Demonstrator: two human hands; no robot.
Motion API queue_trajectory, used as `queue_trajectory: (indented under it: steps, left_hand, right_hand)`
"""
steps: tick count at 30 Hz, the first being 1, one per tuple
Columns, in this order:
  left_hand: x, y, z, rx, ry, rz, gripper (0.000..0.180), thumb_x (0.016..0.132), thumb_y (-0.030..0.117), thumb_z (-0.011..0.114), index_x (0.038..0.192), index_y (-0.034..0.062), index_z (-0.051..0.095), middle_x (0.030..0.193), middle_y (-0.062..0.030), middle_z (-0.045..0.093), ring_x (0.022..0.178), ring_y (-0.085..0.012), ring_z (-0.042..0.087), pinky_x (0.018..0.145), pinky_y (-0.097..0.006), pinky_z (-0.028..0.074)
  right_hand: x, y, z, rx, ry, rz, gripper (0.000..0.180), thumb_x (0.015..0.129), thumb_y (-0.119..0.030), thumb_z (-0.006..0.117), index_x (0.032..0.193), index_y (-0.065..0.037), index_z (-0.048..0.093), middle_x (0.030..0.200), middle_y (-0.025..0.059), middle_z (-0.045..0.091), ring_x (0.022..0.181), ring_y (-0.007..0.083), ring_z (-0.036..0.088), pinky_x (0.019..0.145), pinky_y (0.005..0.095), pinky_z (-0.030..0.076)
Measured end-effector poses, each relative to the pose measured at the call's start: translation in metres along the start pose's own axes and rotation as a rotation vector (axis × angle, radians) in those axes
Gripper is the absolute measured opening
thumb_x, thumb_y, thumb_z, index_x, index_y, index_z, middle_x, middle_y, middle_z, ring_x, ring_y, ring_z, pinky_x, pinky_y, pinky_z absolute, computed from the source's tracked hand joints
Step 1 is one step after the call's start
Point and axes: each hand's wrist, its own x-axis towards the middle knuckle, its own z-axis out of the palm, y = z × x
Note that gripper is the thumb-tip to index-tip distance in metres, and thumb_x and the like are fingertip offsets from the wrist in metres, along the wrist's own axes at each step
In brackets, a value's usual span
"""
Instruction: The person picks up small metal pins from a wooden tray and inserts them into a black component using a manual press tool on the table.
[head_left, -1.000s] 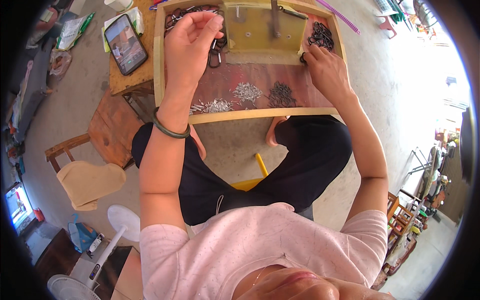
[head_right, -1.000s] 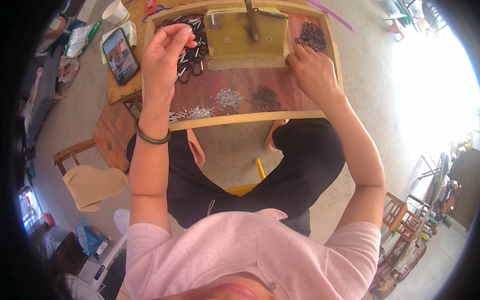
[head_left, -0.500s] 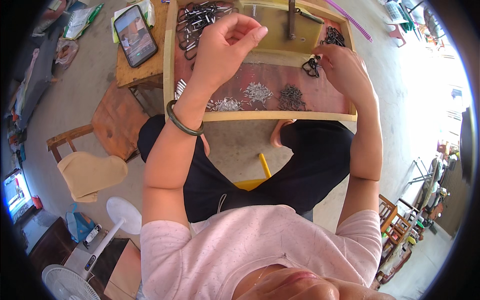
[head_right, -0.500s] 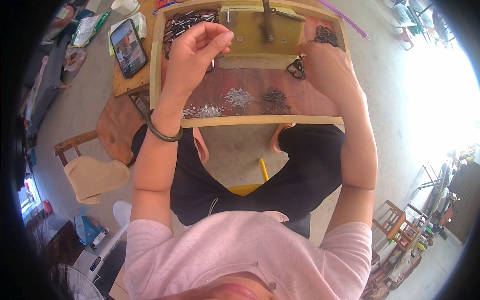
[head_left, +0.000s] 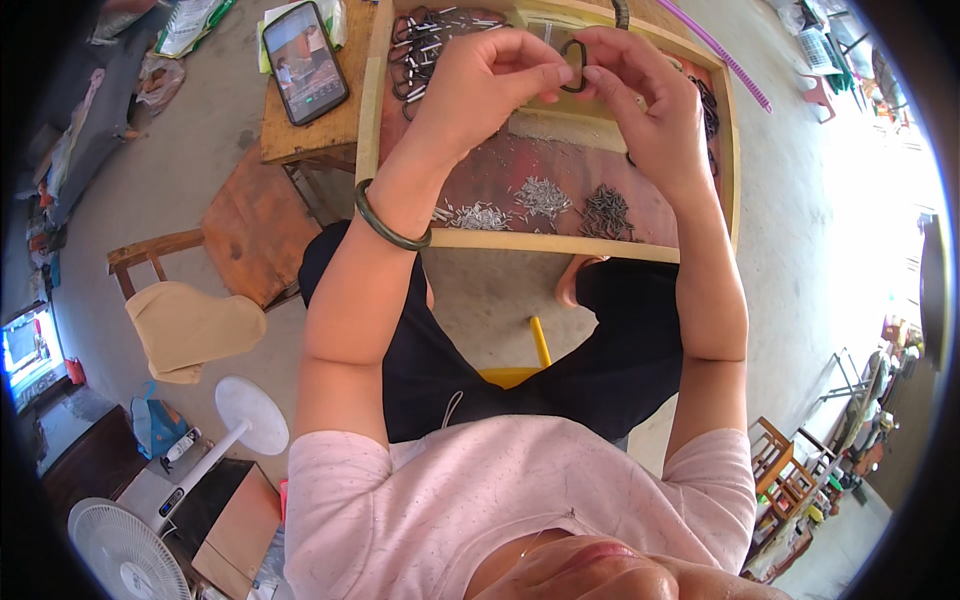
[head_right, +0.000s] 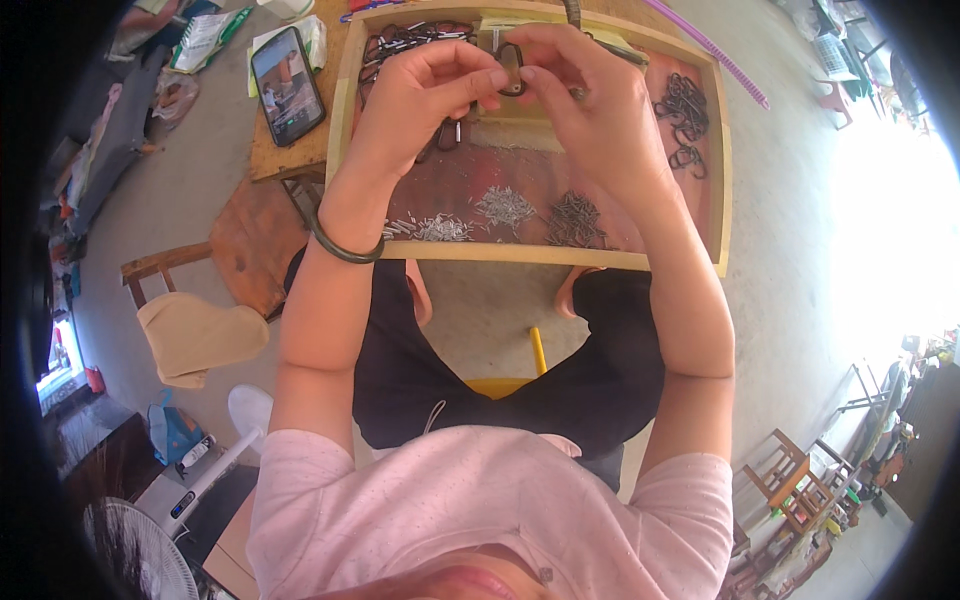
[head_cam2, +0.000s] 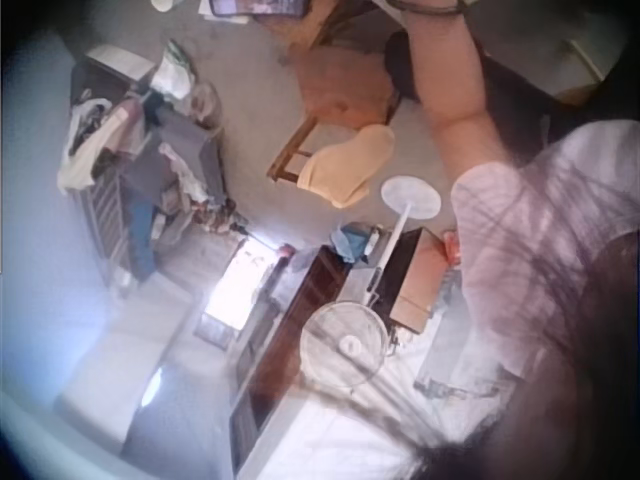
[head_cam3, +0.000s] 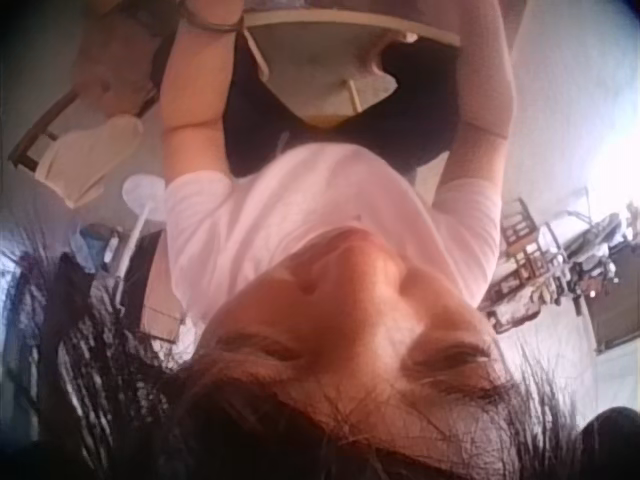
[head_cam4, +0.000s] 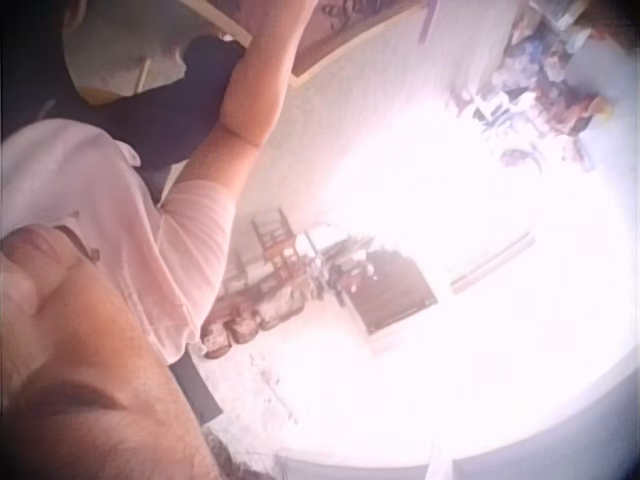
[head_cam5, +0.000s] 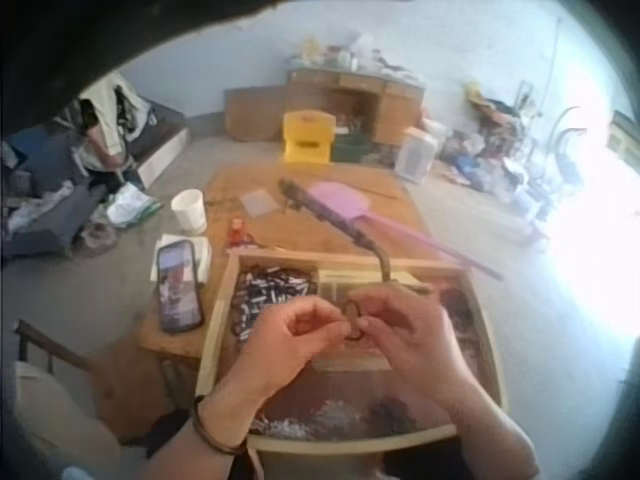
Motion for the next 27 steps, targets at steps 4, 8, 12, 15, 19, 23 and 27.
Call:
queue_trajectory:
  steps: [4,8,12,15,19,23,27]
  left_hand:
    - [0.005,0.001,-0.009,0.033,0.069,0.088,0.012,0.095,0.015,0.077,0.100,0.0046,0.075,0.084,0.0005,0.071,0.077,-0.0039,0.061,0.064,-0.021,0.042]
    - [0.010,-0.001,-0.007,0.071,0.075,0.140,0.014,0.094,0.017,0.078,0.100,0.0045,0.075,0.084,0.0006,0.071,0.076,-0.0040,0.062,0.064,-0.021,0.043]
    - [0.018,0.003,-0.005,0.009,0.245,0.083,0.021,0.092,0.021,0.080,0.097,0.0037,0.069,0.083,-0.0014,0.066,0.074,-0.0083,0.060,0.064,-0.024,0.046]
    - [0.026,-0.016,-0.012,0.028,0.284,0.108,0.023,0.092,0.022,0.081,0.096,0.0041,0.068,0.085,-0.0009,0.065,0.075,-0.0088,0.060,0.066,-0.024,0.047]
    - [0.036,-0.030,-0.008,0.181,0.225,0.074,0.027,0.091,0.023,0.083,0.095,0.0057,0.064,0.085,0.0016,0.060,0.075,-0.0077,0.057,0.066,-0.024,0.046]
    - [0.037,-0.031,-0.004,0.187,0.239,0.081,0.030,0.092,0.021,0.082,0.090,0.0057,0.056,0.078,0.0012,0.052,0.070,-0.0082,0.050,0.063,-0.024,0.044]
    - [0.037,-0.030,-0.004,0.208,0.243,0.070,0.028,0.093,0.019,0.081,0.090,0.0056,0.056,0.077,0.0014,0.050,0.070,-0.0083,0.049,0.064,-0.024,0.043]
  right_hand:
    - [0.009,0.002,0.010,-0.258,0.060,-0.335,0.038,0.087,-0.002,0.073,0.124,-0.004,0.067,0.103,0.0120,0.070,0.094,0.0295,0.070,0.083,0.0374,0.056]
    - [0.015,0.001,0.009,-0.487,0.122,-0.415,0.035,0.087,-0.003,0.074,0.121,-0.003,0.068,0.102,0.0095,0.069,0.096,0.0258,0.069,0.083,0.0336,0.055]
    - [0.019,-0.003,0.004,-0.646,0.125,-0.361,0.048,0.077,-0.007,0.079,0.123,-0.008,0.066,0.142,0.0207,0.051,0.127,0.0414,0.054,0.103,0.0519,0.047]
    - [0.026,-0.004,0.005,-0.712,0.167,-0.381,0.053,0.073,-0.007,0.084,0.122,-0.007,0.065,0.153,0.0208,0.042,0.139,0.0448,0.043,0.111,0.0536,0.041]
    - [0.030,0.008,0.011,-0.644,0.174,-0.387,0.052,0.072,-0.006,0.084,0.121,-0.005,0.065,0.153,0.0223,0.042,0.140,0.0459,0.043,0.113,0.0529,0.040]
    - [0.034,0.012,0.011,-0.596,0.162,-0.397,0.051,0.073,-0.005,0.084,0.120,-0.004,0.065,0.153,0.0242,0.041,0.139,0.0467,0.044,0.112,0.0526,0.041]
    - [0.034,0.015,0.012,-0.622,0.166,-0.426,0.050,0.073,-0.006,0.085,0.120,-0.002,0.065,0.153,0.0256,0.040,0.139,0.0471,0.044,0.112,0.0522,0.042]
